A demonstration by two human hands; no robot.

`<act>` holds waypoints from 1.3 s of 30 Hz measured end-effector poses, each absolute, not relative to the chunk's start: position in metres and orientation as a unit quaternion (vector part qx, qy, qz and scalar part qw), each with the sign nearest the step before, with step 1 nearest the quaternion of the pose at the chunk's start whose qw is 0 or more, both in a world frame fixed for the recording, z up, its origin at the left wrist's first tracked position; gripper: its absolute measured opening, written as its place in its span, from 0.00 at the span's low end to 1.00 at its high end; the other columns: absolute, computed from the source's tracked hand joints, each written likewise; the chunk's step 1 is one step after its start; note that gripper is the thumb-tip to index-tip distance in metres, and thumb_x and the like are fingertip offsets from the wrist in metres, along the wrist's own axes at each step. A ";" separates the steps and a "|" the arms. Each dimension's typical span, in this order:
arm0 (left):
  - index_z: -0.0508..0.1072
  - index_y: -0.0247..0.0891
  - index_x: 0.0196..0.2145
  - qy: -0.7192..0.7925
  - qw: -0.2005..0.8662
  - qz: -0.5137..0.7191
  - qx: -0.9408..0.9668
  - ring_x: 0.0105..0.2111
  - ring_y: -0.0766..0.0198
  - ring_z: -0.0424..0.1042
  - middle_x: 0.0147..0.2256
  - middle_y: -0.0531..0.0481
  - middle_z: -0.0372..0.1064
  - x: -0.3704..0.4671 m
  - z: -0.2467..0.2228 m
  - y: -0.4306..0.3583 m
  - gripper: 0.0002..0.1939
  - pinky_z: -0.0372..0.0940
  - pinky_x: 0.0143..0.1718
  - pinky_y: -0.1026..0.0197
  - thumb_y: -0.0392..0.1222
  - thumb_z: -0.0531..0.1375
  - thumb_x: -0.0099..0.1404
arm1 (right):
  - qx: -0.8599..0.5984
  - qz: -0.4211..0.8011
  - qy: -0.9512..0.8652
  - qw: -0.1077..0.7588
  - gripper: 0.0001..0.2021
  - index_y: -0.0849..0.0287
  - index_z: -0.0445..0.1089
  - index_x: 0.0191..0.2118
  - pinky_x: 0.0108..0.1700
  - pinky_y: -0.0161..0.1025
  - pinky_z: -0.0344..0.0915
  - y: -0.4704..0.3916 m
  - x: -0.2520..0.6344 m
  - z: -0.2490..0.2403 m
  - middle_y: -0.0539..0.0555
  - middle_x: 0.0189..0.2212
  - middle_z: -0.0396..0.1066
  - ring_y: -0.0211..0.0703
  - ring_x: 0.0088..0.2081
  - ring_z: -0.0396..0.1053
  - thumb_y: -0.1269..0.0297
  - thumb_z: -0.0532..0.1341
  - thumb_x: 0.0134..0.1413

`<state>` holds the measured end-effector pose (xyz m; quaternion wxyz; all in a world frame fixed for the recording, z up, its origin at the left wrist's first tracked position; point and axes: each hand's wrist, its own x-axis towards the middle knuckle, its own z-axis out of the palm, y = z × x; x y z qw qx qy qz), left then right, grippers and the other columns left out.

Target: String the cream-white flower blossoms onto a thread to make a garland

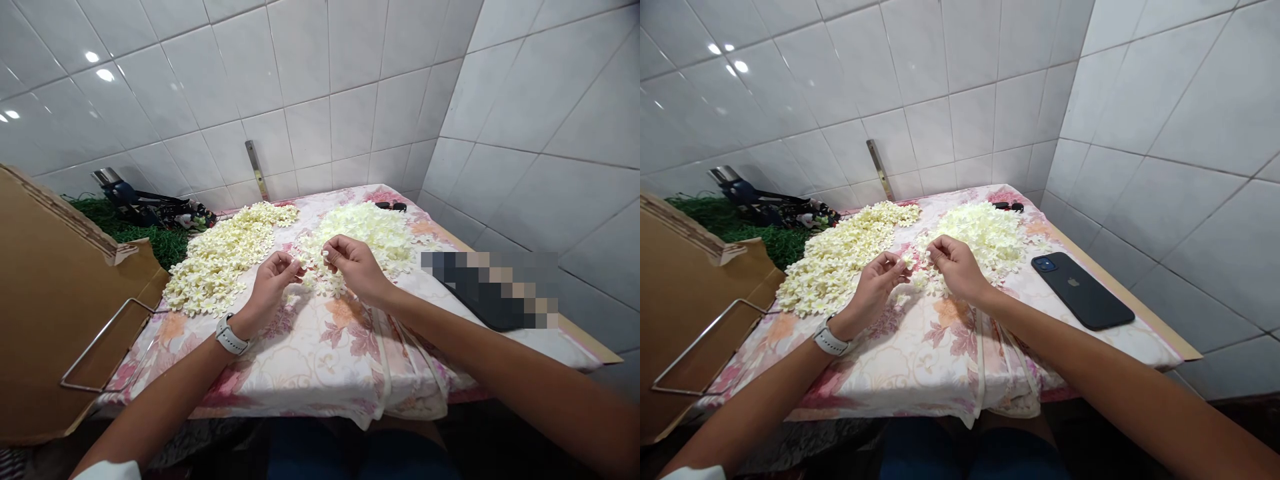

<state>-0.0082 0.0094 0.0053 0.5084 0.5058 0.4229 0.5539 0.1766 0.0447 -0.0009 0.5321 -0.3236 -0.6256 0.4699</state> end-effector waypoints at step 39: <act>0.75 0.34 0.35 0.396 0.533 0.507 0.549 0.29 0.69 0.71 0.28 0.52 0.73 -0.005 0.006 0.006 0.17 0.68 0.34 0.65 0.46 0.74 0.54 | -0.313 0.499 -0.662 0.462 0.17 0.61 0.72 0.26 0.33 0.38 0.58 0.040 0.176 0.002 0.50 0.23 0.69 0.37 0.27 0.61 0.50 0.68 0.48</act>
